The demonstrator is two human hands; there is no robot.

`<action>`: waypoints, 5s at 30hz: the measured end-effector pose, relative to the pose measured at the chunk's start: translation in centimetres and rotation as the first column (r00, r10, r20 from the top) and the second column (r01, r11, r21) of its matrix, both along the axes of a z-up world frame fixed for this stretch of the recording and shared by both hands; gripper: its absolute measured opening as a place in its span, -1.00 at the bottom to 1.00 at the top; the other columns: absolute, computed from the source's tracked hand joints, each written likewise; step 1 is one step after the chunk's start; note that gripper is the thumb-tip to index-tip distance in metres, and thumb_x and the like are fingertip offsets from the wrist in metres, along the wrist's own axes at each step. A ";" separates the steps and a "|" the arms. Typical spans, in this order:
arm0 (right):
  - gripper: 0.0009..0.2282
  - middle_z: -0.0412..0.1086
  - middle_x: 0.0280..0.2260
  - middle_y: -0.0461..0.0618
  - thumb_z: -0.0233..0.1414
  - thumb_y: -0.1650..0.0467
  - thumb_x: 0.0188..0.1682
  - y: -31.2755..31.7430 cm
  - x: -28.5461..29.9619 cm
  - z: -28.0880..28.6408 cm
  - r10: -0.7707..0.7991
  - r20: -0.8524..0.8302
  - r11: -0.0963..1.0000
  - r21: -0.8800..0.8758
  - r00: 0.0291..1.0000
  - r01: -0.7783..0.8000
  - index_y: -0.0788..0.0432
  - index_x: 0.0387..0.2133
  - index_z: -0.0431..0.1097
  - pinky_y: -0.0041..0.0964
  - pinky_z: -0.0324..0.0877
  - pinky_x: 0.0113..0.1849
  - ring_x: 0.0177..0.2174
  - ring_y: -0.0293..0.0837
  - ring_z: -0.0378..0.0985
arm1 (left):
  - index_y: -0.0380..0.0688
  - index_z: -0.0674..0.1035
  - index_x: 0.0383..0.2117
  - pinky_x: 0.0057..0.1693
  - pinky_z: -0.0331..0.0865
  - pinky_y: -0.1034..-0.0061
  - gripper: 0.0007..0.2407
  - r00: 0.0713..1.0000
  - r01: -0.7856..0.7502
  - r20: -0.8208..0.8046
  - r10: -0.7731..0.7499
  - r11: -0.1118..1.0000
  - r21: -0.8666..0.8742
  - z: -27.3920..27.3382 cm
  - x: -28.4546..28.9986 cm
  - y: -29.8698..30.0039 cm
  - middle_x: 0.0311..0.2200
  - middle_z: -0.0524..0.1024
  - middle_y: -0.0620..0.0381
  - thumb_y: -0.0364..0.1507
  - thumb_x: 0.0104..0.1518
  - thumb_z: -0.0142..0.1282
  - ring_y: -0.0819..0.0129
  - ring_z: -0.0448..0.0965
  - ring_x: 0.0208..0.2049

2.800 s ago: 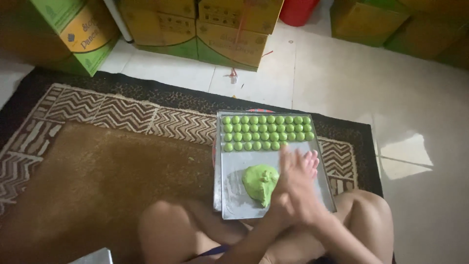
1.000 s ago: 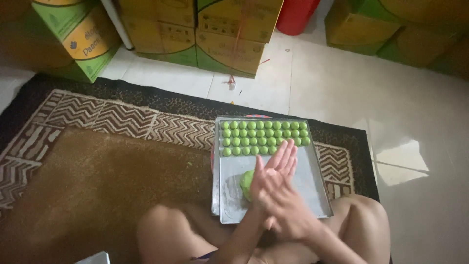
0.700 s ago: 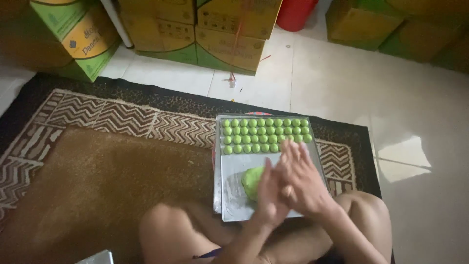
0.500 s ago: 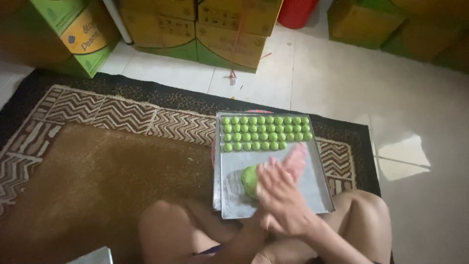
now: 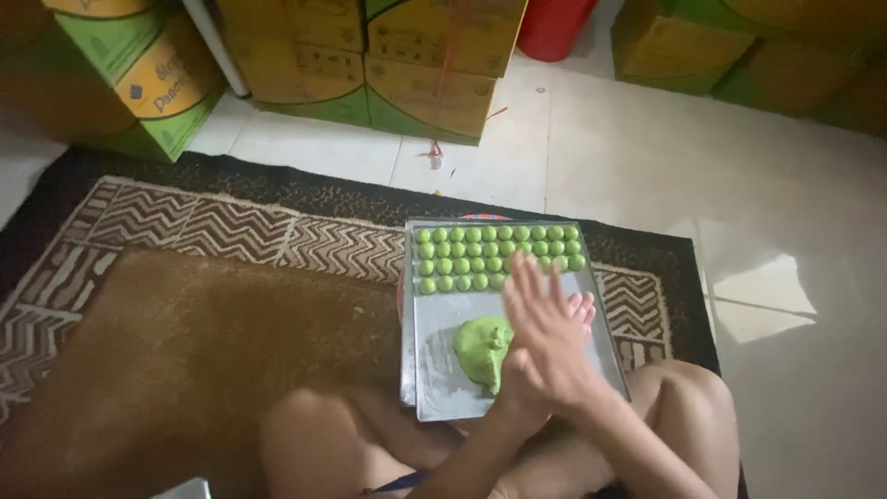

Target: Rolling green dough into small uniform balls and arranging them in rows on a metal tray.

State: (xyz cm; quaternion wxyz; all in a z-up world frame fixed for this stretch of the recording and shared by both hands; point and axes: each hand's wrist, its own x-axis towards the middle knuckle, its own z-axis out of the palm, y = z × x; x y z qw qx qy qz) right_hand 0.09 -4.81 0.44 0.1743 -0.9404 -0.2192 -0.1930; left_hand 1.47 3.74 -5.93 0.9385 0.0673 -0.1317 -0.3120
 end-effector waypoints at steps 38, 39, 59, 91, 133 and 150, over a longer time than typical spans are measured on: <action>-0.39 -0.52 0.46 0.18 -0.60 0.13 0.23 5.4 -2.1 3.2 0.045 0.027 0.864 0.500 0.999 -0.053 0.33 0.42 -0.34 0.19 -0.63 0.40 0.45 0.14 -0.60 | -0.32 -0.05 0.43 0.53 -0.32 0.29 -0.45 0.923 -0.271 0.275 0.270 0.962 -0.035 3.5 1.5 0.8 0.49 -0.14 -0.10 -0.16 0.43 -0.59 0.11 -0.19 0.51; -0.39 -0.52 0.46 0.18 -0.60 0.13 0.23 5.2 -1.4 2.7 0.049 0.021 0.862 0.504 0.999 -0.053 0.33 0.42 -0.34 0.19 -0.63 0.40 0.45 0.14 -0.60 | -0.32 -0.05 0.43 0.53 -0.32 0.29 -0.45 0.924 -0.274 0.270 0.272 0.961 -0.030 3.2 1.2 0.7 0.49 -0.14 -0.10 -0.16 0.43 -0.59 0.11 -0.19 0.51; -0.61 0.59 -0.17 -0.01 0.31 0.56 -0.22 0.2 -1.9 2.4 -0.251 -0.137 0.707 0.650 0.958 0.279 0.23 -0.06 0.51 -0.39 0.47 -0.31 -0.42 -0.20 0.59 | -0.28 0.33 0.31 0.45 0.14 0.28 -0.51 0.884 -0.258 -0.383 0.268 0.963 0.078 7.0 2.5 2.7 0.37 0.24 -0.15 -0.18 0.39 -0.24 0.06 0.21 0.39; -0.76 0.55 -0.24 0.04 0.26 0.48 -0.05 -7.3 3.6 -4.8 -0.499 -0.259 0.688 0.462 0.827 0.560 0.12 -0.10 0.56 -0.08 0.53 -0.07 -0.23 0.02 0.66 | -0.09 0.45 0.09 0.37 0.22 0.26 -0.58 0.887 -0.260 -0.229 0.402 0.843 0.471 5.2 4.2 3.5 0.18 0.45 0.01 -0.09 0.37 -0.32 0.14 0.44 0.25; -0.65 0.58 -0.37 -0.11 0.24 0.30 -0.01 -6.2 3.9 -3.2 -0.601 -0.433 0.600 0.312 0.672 0.737 0.07 0.04 0.49 -0.23 0.42 -0.31 -0.43 -0.15 0.50 | -0.04 0.50 0.00 0.29 0.36 0.30 -0.65 0.790 -0.237 -0.413 0.452 0.848 0.475 6.2 6.3 6.7 0.08 0.52 0.01 -0.11 0.32 -0.16 0.18 0.56 0.06; -0.69 0.61 -0.22 0.00 0.15 0.41 0.05 -7.4 3.7 -3.5 -0.633 -0.436 0.549 0.330 0.640 0.768 0.11 0.08 0.46 -0.10 0.50 -0.21 -0.29 0.01 0.62 | -0.03 0.48 0.00 0.30 0.33 0.29 -0.67 0.798 -0.216 -0.416 0.436 0.851 0.478 6.5 6.4 6.9 0.05 0.51 0.04 -0.13 0.33 -0.17 0.21 0.55 0.06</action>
